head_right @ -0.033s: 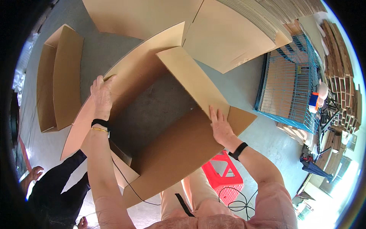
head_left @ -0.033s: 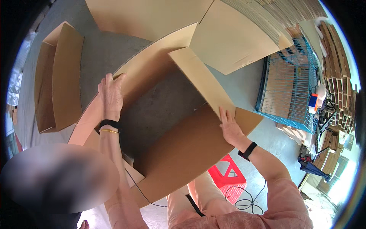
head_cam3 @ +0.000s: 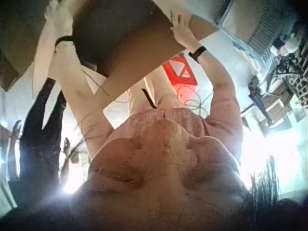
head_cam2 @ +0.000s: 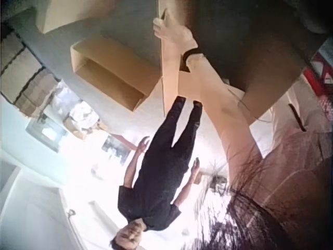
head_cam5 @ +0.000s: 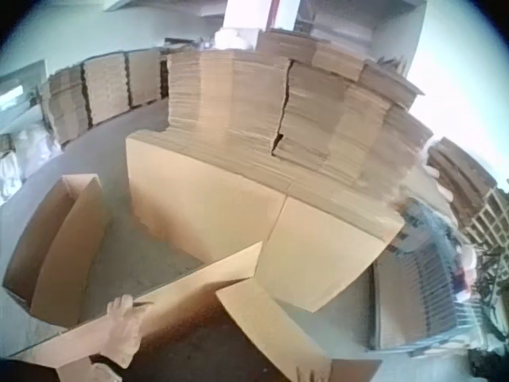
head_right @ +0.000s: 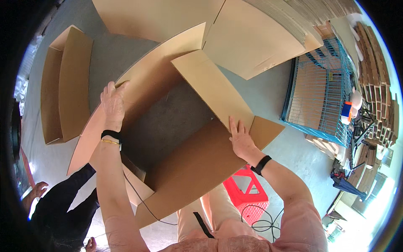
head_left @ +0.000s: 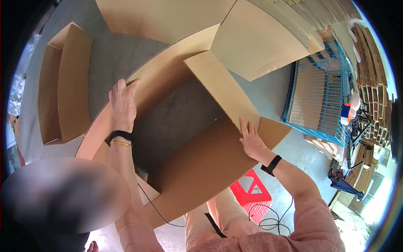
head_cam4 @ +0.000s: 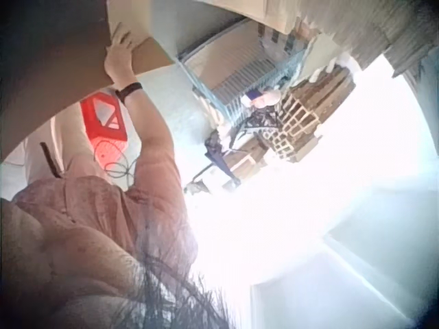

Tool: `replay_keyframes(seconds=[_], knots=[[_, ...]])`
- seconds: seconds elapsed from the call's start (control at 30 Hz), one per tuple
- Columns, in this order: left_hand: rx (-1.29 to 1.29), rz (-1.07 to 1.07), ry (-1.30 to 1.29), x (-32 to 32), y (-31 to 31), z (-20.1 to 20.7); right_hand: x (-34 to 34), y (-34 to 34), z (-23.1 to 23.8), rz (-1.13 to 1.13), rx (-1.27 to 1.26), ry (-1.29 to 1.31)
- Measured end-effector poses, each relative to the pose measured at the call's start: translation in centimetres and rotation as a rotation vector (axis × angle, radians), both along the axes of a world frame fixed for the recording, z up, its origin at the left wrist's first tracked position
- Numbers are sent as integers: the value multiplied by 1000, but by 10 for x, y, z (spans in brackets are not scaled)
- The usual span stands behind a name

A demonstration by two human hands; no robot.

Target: The recorder picks up a flat cardboard sheet, unfolds it into a box shape, and uses a tape dispenser to seal the bottom flaps.

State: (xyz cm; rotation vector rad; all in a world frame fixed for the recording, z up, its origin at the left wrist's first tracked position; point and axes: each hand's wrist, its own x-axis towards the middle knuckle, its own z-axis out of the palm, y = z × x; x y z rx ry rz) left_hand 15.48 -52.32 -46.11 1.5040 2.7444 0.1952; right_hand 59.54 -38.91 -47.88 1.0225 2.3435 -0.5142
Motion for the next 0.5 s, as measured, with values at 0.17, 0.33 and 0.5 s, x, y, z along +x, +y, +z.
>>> replay_keyframes(seconds=[0.17,0.33,0.5], knots=[[106,-41,7,6,-12,4,-39,-1,-10,-64,-221,-141],[230,-43,16,23,-34,-1,-50,12,-67,402,-257,-427],[429,148,-98,34,-106,8,-13,41,-130,453,-296,-450]])
